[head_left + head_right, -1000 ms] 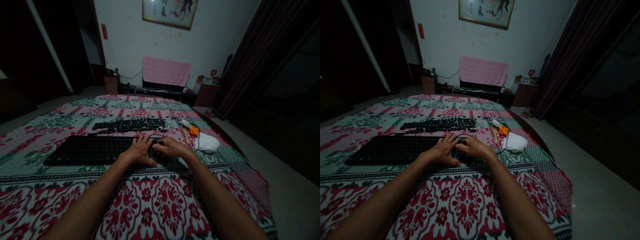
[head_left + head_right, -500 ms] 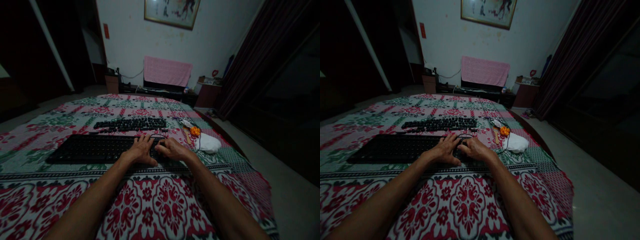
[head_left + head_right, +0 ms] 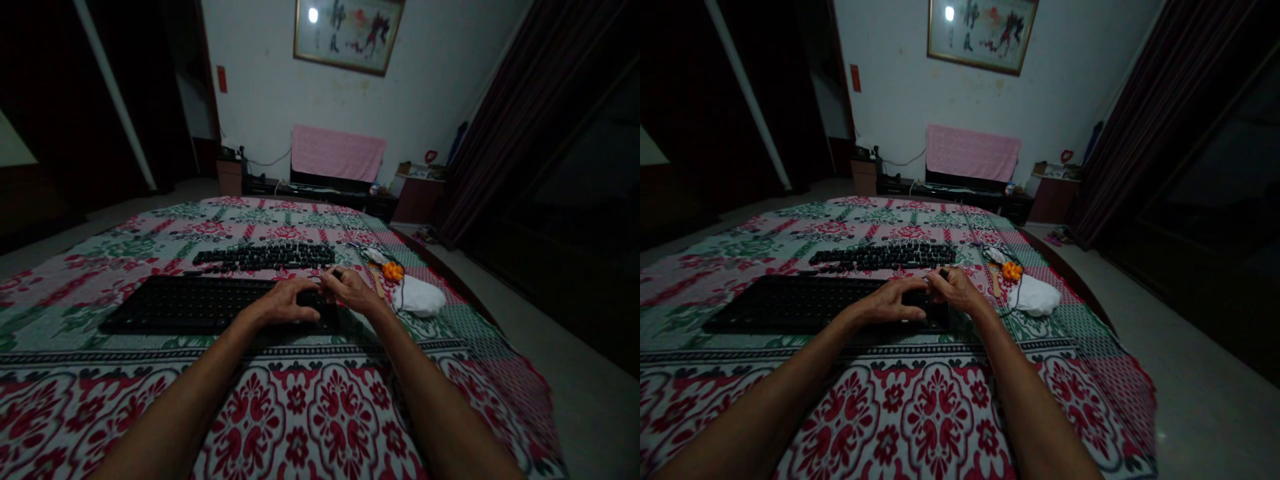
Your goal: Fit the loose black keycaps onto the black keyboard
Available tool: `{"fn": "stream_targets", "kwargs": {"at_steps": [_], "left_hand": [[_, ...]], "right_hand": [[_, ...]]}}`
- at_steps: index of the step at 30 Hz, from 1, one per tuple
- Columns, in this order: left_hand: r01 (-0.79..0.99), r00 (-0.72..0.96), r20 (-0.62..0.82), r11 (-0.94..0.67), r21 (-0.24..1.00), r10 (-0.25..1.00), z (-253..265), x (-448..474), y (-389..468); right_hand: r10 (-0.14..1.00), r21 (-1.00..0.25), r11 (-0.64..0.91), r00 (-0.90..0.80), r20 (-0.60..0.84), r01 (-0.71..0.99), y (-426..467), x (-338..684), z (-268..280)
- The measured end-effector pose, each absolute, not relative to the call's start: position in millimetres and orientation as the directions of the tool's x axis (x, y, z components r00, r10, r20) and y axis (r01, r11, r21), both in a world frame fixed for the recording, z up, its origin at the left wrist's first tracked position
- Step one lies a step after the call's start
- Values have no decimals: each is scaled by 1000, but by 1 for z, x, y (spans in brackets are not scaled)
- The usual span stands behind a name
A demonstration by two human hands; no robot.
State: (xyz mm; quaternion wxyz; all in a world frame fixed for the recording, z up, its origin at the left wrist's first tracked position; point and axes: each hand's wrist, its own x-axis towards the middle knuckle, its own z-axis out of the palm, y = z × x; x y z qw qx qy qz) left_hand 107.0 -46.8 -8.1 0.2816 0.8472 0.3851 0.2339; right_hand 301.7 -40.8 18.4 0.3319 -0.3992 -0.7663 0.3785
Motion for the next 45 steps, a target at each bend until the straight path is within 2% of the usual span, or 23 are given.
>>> {"fn": "stream_targets", "kwargs": {"at_steps": [2, 5, 7, 10, 13, 17, 20, 22, 25, 27, 32, 36, 39, 41, 43, 45], "left_hand": [[403, 624, 188, -519, 754, 758, -10, 110, -45], [418, 616, 145, -477, 773, 774, -11, 114, -44], [515, 595, 159, -525, 678, 788, -10, 115, -45], [680, 562, 237, -606, 412, 792, -8, 115, -46], [787, 529, 276, -586, 193, 802, -6, 117, -48], [842, 510, 242, -537, 56, 825, -2, 124, -54], [877, 449, 231, -475, 70, 863, 1, 130, -59], [902, 382, 240, -417, 117, 893, -1, 134, -61], [927, 286, 268, -337, 167, 920, -7, 139, -64], [934, 268, 286, -321, 159, 920, -11, 141, -67], [913, 375, 282, -405, 51, 883, -15, 139, -70], [884, 454, 223, -468, 13, 863, -12, 137, -66], [892, 434, 233, -451, 22, 870, -11, 133, -63], [902, 402, 250, -427, 56, 881, -11, 130, -61], [909, 371, 255, -405, 97, 893, -12, 127, -60], [914, 345, 251, -384, 128, 905, -13, 125, -58]], "right_hand": [[874, -863, 376, -437, 211, 337, -41, 299, 15], [875, -889, 359, -433, 215, 285, -42, 295, 12], [857, -888, 383, -457, 239, 254, -41, 293, 11], [825, -865, 438, -491, 278, 246, -40, 295, 10], [823, -869, 429, -503, 262, 248, -39, 299, 12], [833, -893, 361, -524, 178, 270, -41, 304, 14], [858, -883, 361, -477, 189, 300, -45, 305, 16], [845, -843, 436, -465, 263, 315, -47, 303, 17], [774, -721, 592, -506, 382, 360, -48, 298, 14], [758, -689, 620, -513, 403, 376, -47, 296, 9], [861, -839, 401, -465, 208, 368, -45, 297, 0], [902, -923, 292, -393, 179, 250, -44, 307, 3], [938, -956, 273, -250, 240, 110, -38, 318, 3], [959, -960, 277, -76, 273, 49, -31, 325, -1], [959, -964, 264, 97, 267, 42, -24, 331, -11], [947, -965, 249, 186, 261, 86, -16, 335, -23]]}}
